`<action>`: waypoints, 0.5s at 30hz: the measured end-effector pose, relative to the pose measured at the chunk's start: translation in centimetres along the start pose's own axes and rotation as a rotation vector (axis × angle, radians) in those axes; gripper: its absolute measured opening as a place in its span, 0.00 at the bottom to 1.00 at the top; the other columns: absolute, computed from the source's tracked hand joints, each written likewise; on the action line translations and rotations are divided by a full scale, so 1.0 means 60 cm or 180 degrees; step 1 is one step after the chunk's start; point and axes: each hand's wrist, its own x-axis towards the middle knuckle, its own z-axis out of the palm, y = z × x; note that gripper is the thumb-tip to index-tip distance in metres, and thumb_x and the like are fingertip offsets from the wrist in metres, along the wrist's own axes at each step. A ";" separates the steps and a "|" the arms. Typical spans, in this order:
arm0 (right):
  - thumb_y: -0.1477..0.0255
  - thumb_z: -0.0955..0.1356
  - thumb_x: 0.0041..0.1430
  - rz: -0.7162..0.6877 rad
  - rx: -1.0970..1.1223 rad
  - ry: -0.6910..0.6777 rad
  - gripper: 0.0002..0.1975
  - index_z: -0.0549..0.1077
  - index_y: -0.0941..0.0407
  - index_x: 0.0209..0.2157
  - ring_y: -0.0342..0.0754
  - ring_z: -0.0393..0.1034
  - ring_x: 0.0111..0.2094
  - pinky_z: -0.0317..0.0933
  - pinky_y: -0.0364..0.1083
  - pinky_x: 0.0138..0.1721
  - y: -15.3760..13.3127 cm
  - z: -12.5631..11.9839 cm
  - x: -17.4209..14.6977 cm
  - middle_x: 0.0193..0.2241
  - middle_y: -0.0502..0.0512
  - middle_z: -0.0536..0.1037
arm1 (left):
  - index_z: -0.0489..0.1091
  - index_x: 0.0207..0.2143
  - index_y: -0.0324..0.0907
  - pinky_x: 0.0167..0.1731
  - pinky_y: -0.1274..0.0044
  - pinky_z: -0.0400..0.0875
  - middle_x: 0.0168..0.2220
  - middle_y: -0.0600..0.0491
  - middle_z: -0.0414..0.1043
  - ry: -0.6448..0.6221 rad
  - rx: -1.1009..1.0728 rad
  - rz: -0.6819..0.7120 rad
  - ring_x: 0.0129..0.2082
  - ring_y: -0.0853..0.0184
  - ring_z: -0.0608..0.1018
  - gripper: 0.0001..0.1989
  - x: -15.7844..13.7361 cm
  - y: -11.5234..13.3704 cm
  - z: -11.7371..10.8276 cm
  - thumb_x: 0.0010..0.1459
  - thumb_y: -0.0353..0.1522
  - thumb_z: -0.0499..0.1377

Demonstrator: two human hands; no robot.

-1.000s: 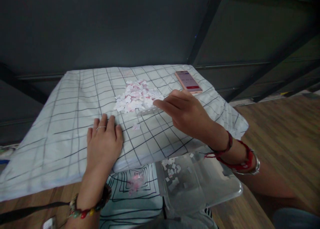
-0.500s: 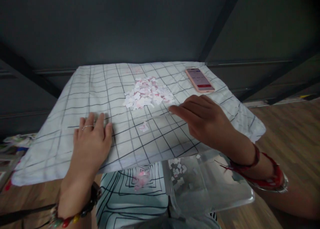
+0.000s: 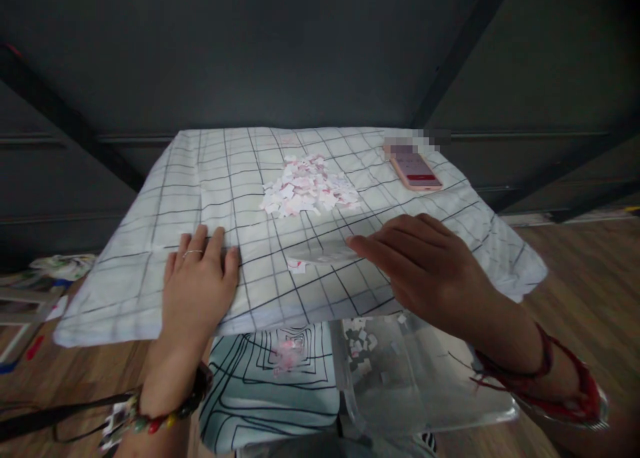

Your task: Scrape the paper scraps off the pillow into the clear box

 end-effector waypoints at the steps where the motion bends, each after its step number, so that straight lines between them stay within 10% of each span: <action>1: 0.85 0.60 0.56 -0.0011 0.0019 0.0015 0.15 0.71 0.62 0.42 0.46 0.64 0.31 0.57 0.47 0.30 -0.001 -0.001 0.000 0.27 0.54 0.74 | 0.60 0.59 0.34 0.59 0.57 0.52 0.62 0.38 0.56 0.0015 0.0000 -0.0008 0.63 0.49 0.56 0.30 0.000 0.000 0.001 0.62 0.40 0.38; 15: 0.84 0.58 0.61 -0.0315 0.0685 0.0114 0.13 0.70 0.58 0.35 0.43 0.64 0.34 0.56 0.45 0.35 0.045 0.015 0.015 0.28 0.50 0.76 | 0.62 0.57 0.36 0.59 0.55 0.52 0.62 0.39 0.57 0.0204 0.0247 0.0106 0.64 0.48 0.55 0.26 -0.008 0.014 -0.019 0.62 0.39 0.42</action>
